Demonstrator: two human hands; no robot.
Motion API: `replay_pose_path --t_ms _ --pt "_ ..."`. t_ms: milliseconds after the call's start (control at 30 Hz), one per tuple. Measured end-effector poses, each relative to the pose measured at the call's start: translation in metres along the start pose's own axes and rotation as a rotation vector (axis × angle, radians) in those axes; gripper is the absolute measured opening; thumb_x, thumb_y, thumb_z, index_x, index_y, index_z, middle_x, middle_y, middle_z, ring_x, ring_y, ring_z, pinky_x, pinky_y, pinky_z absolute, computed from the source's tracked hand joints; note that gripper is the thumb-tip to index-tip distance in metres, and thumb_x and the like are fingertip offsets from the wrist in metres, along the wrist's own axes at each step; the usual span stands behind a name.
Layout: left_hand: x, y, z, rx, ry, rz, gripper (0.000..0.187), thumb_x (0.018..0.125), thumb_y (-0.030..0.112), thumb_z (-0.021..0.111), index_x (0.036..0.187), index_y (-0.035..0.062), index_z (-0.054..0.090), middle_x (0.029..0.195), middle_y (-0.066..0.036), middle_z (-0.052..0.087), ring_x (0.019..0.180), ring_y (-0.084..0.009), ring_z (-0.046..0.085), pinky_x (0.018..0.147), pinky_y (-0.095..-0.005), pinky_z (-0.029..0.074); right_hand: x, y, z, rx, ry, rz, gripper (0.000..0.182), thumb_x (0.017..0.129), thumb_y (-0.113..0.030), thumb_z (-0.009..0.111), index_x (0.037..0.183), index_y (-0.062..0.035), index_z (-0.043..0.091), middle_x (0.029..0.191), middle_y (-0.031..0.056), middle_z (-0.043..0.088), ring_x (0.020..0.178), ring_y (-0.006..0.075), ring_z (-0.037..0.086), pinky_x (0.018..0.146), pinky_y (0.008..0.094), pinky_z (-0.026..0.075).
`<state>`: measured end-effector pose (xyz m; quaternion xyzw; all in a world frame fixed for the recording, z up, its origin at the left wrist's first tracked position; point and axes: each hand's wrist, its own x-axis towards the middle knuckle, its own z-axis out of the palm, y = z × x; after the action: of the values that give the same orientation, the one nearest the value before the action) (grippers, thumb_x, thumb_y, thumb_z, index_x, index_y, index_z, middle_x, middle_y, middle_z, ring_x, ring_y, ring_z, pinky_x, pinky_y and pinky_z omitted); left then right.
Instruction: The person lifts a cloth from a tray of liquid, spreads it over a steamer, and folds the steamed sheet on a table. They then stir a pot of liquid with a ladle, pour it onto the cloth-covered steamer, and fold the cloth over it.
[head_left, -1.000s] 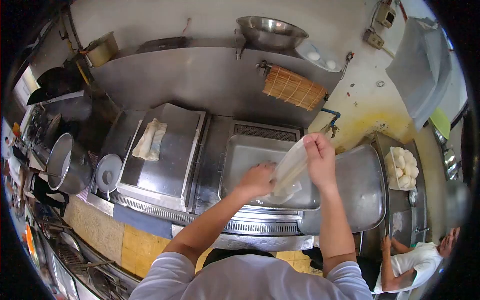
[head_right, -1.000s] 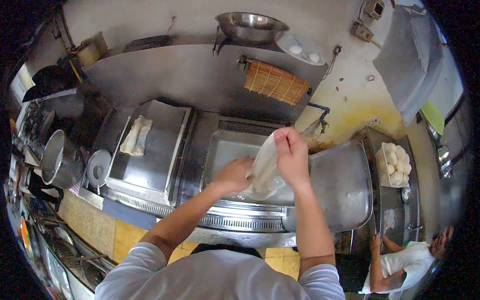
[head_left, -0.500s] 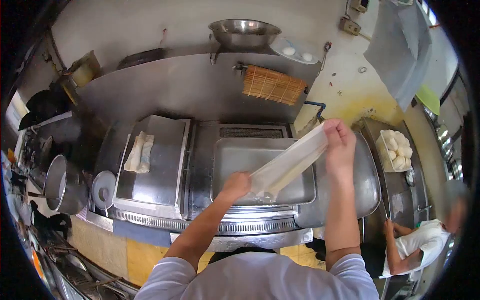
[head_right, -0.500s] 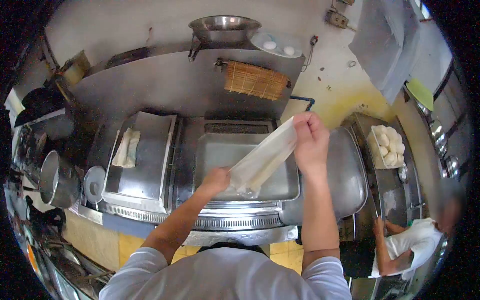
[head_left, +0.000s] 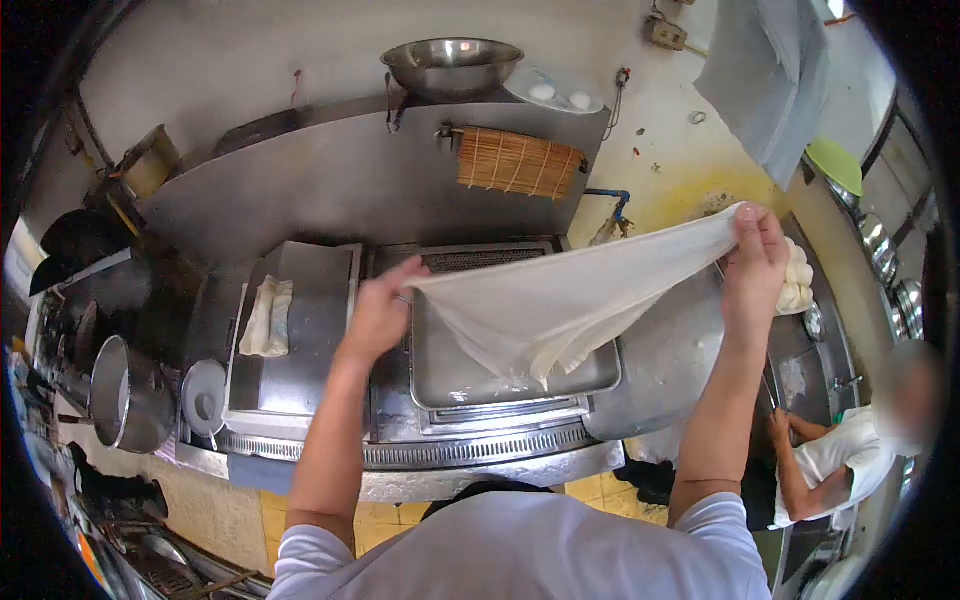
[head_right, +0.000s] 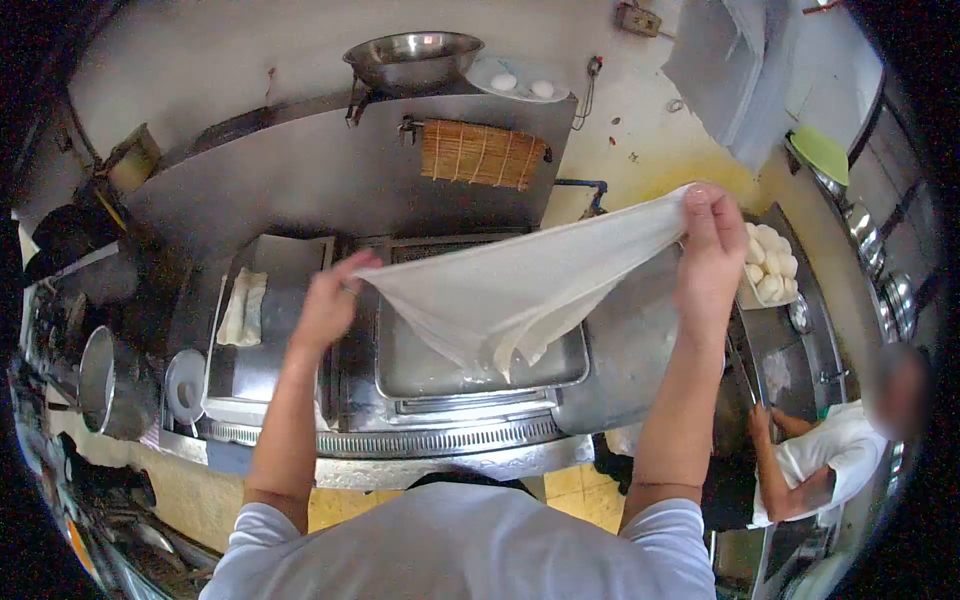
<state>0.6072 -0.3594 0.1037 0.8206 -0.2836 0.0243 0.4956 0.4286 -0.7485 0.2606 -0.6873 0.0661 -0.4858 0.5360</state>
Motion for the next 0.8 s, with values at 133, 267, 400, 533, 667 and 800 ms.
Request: replay_pose_path --t_ms 133,267,400,533,667,800 --pt "0.002 0.066 -0.039 -0.225 0.154 0.082 0.038 0.095 -0.006 0.047 0.127 -0.0031 0.068 0.123 -0.016 0.074 0.115 -0.0228 0.068 0.103 -0.0344 0.049 0.006 -0.005 -0.033 -0.052 0.025 -0.041 0.022 0.105 -0.026 0.061 0.100 -0.0048 0.066 0.086 -0.0064 0.056 0.078 0.0039 0.046 0.070 0.0217 0.036" --pt "-0.009 0.083 -0.059 -0.237 0.173 0.257 0.028 0.093 0.001 0.066 0.120 -0.0005 0.074 0.116 -0.015 0.075 0.109 -0.0206 0.070 0.098 -0.0330 0.051 -0.003 0.001 -0.055 -0.102 0.031 -0.021 0.023 0.106 -0.025 0.061 0.098 -0.0033 0.065 0.086 -0.0060 0.056 0.080 0.0047 0.047 0.072 0.0214 0.037" --pt "-0.024 0.078 -0.063 -0.247 0.186 0.213 0.020 0.085 0.000 0.077 0.105 -0.0009 0.079 0.103 -0.012 0.076 0.098 -0.0210 0.071 0.090 -0.0334 0.056 -0.023 0.012 -0.068 -0.144 0.013 0.040 0.022 0.105 -0.023 0.061 0.094 -0.0047 0.064 0.085 -0.0058 0.056 0.079 0.0054 0.048 0.072 0.0219 0.038" --pt "-0.039 0.047 -0.053 -0.305 0.153 0.072 0.014 0.084 -0.003 0.077 0.098 -0.0017 0.078 0.083 -0.007 0.071 0.079 -0.0150 0.068 0.073 -0.0282 0.056 -0.046 0.037 -0.075 -0.201 -0.001 0.113 0.020 0.103 -0.021 0.063 0.091 -0.0045 0.065 0.083 -0.0050 0.057 0.076 0.0073 0.049 0.070 0.0243 0.039" --pt "-0.046 0.000 -0.036 -0.361 0.071 -0.172 0.001 0.088 0.000 0.076 0.089 0.0008 0.076 0.079 -0.005 0.069 0.067 -0.0107 0.060 0.061 -0.0277 0.050 -0.070 0.080 -0.083 -0.308 -0.065 0.326 0.020 0.101 -0.019 0.063 0.090 -0.0031 0.066 0.078 -0.0034 0.058 0.069 0.0085 0.051 0.061 0.0260 0.040" --pt "-0.021 -0.039 -0.003 -0.116 -0.072 -0.472 0.007 0.093 0.005 0.071 0.089 0.0000 0.074 0.079 -0.005 0.069 0.063 -0.0114 0.061 0.060 -0.0274 0.050 -0.082 0.151 -0.056 -0.286 -0.136 0.574 0.018 0.100 -0.014 0.059 0.089 -0.0012 0.066 0.072 0.0031 0.062 0.057 0.0105 0.055 0.050 0.0284 0.042"
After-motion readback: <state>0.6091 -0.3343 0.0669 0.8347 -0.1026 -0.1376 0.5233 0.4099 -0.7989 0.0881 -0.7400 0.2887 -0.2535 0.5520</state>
